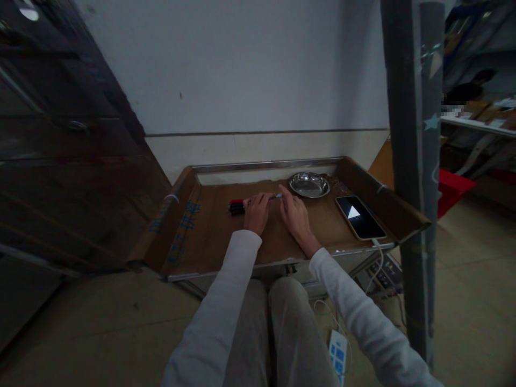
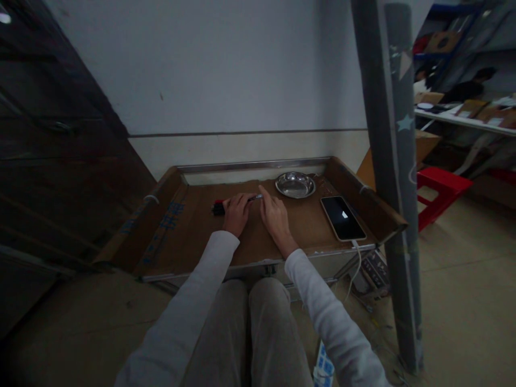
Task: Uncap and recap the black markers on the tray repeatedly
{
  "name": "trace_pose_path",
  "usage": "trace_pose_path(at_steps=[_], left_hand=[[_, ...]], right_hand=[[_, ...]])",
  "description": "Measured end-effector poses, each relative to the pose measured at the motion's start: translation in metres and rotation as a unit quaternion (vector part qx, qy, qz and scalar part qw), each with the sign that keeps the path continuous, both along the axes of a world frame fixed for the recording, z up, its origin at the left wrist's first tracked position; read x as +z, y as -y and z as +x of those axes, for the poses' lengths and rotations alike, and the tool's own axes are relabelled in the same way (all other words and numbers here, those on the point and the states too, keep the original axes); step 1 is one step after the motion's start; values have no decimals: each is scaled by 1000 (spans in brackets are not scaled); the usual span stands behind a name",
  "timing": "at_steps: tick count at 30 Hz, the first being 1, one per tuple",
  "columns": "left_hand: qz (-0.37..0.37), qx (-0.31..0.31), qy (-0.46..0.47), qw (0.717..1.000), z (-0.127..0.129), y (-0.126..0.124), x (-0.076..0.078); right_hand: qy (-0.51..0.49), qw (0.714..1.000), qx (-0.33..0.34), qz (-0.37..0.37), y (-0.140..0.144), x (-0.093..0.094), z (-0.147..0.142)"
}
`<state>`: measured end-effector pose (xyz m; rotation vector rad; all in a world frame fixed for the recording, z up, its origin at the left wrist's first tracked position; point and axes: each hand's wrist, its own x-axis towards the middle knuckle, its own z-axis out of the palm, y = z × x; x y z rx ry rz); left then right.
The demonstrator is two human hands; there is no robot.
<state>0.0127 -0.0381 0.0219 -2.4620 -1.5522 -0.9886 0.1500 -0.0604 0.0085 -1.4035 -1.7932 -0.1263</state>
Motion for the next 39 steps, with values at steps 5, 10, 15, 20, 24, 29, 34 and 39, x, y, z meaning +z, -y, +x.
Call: trace_pose_path(at_steps=[5,10,15,20,24,29,34,39], left_hand=[[10,33,36,999,-7,18,3],[-5,115,-9,993,-26,37,-4],[-33,173,-77,981,-36,36,-16],[-27,188,-89,978,-32,31,-17],[-14,203,-99,974,-27,34,-12],[-24,126,-116,985,-17,36,-7],[-109,-57,-115,986,-11,30,-12],[-132,-94,-30,986,-18,22,-20]], right_hand=[[41,986,159,-29,3,5,-5],[-5,992,124,-27,0,-5,3],[29,993,50,-101,-3,-22,12],[74,989,54,-114,-5,-29,14],[70,989,58,-116,-2,-29,15],[54,990,59,-113,4,-27,16],[48,990,60,-116,4,-28,17],[40,990,56,-120,3,-29,17]])
